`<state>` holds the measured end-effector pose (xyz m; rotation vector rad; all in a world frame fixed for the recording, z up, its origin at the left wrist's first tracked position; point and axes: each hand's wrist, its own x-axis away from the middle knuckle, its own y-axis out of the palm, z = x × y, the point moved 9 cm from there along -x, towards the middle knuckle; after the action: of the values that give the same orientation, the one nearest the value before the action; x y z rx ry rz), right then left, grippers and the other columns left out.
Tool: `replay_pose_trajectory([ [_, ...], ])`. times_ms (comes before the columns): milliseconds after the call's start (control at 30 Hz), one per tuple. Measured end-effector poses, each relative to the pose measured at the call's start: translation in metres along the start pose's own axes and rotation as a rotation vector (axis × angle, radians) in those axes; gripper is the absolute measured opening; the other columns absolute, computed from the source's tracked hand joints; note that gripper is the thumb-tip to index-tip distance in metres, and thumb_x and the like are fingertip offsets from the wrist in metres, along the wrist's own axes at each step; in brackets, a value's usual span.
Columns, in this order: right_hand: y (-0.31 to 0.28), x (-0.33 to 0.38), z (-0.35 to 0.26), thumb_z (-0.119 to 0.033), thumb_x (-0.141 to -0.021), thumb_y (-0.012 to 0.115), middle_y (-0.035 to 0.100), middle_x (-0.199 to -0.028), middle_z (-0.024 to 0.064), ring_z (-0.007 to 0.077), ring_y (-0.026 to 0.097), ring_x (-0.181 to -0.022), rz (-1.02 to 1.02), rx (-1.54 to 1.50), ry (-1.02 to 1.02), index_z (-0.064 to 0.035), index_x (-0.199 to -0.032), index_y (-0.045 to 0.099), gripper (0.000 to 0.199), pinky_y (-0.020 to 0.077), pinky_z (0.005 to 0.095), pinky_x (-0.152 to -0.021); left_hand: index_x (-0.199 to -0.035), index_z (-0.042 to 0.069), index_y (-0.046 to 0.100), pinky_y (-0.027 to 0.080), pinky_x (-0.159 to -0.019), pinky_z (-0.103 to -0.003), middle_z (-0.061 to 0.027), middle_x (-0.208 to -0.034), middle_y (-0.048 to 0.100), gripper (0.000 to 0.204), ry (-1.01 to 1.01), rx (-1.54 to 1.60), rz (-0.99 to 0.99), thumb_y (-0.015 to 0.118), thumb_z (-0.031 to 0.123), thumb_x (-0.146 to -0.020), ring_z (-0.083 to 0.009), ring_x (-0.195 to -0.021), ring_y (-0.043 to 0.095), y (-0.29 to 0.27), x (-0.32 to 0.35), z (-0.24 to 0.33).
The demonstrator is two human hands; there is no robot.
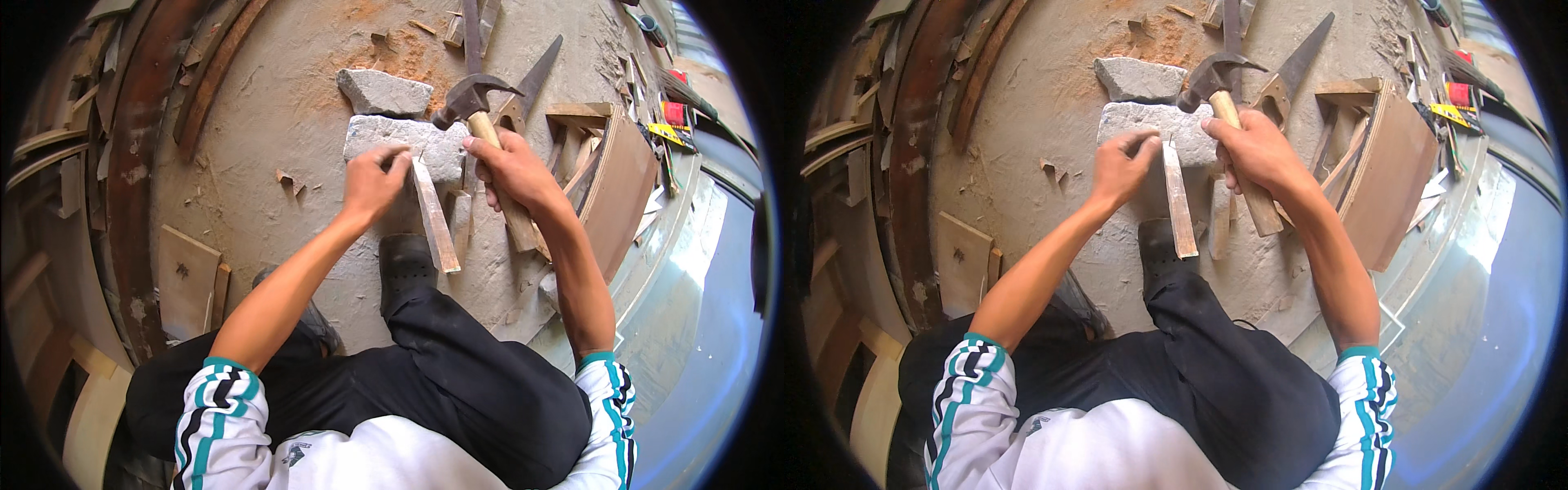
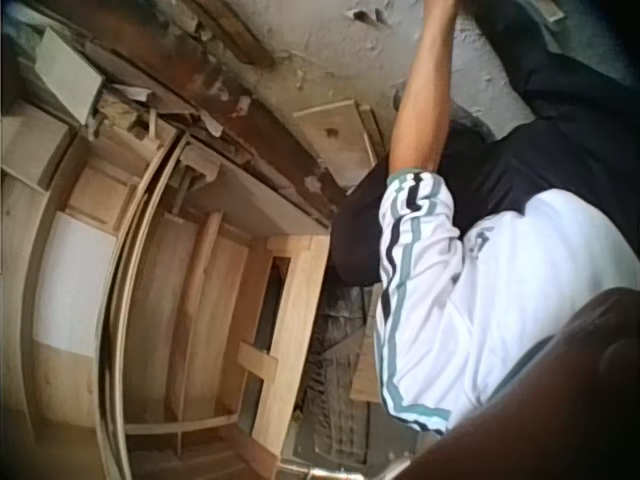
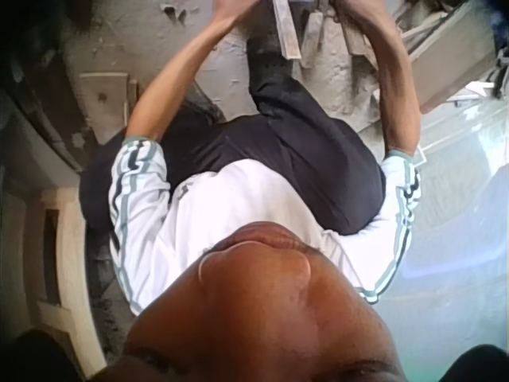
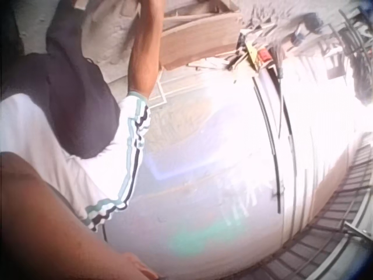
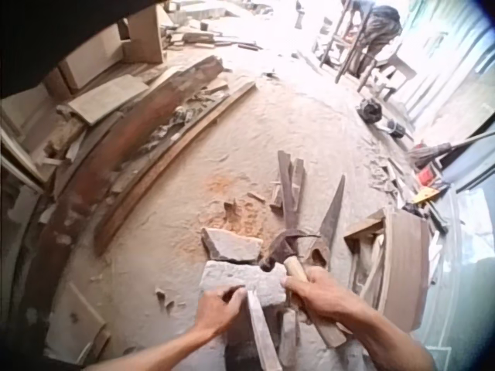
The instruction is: The person sits on the floor and uses a hammer to repeatedly strike a small wooden block placed on a concrete block. They adjust the block's position and orientation several times while continuing to hammer it.
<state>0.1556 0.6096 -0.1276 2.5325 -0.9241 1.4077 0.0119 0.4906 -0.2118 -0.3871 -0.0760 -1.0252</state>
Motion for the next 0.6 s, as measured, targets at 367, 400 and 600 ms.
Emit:
replay_pose_trajectory([
  [367, 0.019, 0.006, 0.007, -0.035, -0.098, 0.061, 0.050, -0.067, 0.0010, 0.0114, 0.050, -0.042, -0.055, 0.114, 0.008, -0.0033, -0.104, 0.049, 0.035, 0.0415, 0.0267, -0.036, -0.123, 0.000, 0.051, 0.058, -0.066, -0.038, -0.0112, -0.096, 0.064, 0.046, -0.921, 0.722, -0.399, 0.048, 0.040, -0.101, -0.0227, -0.073, 0.066, 0.081, 0.088, 0.017],
  [400, 0.015, 0.007, 0.006, -0.035, -0.098, 0.060, 0.049, -0.067, 0.0009, 0.0114, 0.050, -0.042, -0.061, 0.097, 0.003, -0.0037, -0.104, 0.049, 0.034, 0.0415, 0.0268, -0.036, -0.123, 0.002, 0.050, 0.057, -0.064, -0.037, -0.0095, -0.094, 0.062, 0.045, -0.991, 0.763, -0.322, 0.049, 0.040, -0.100, -0.0214, -0.070, 0.064, 0.083, 0.094, 0.019],
  [600, -0.001, 0.003, -0.021, -0.030, -0.100, 0.057, 0.049, -0.067, 0.0017, 0.0125, 0.051, -0.044, -0.054, -0.102, -0.046, -0.0039, -0.101, 0.048, 0.028, 0.0428, 0.0291, -0.037, -0.111, 0.011, 0.048, 0.042, -0.045, -0.029, -0.0009, -0.080, 0.049, 0.031, -1.164, 0.869, -0.077, 0.055, 0.039, -0.099, -0.0108, -0.054, 0.048, 0.079, 0.103, 0.025],
])
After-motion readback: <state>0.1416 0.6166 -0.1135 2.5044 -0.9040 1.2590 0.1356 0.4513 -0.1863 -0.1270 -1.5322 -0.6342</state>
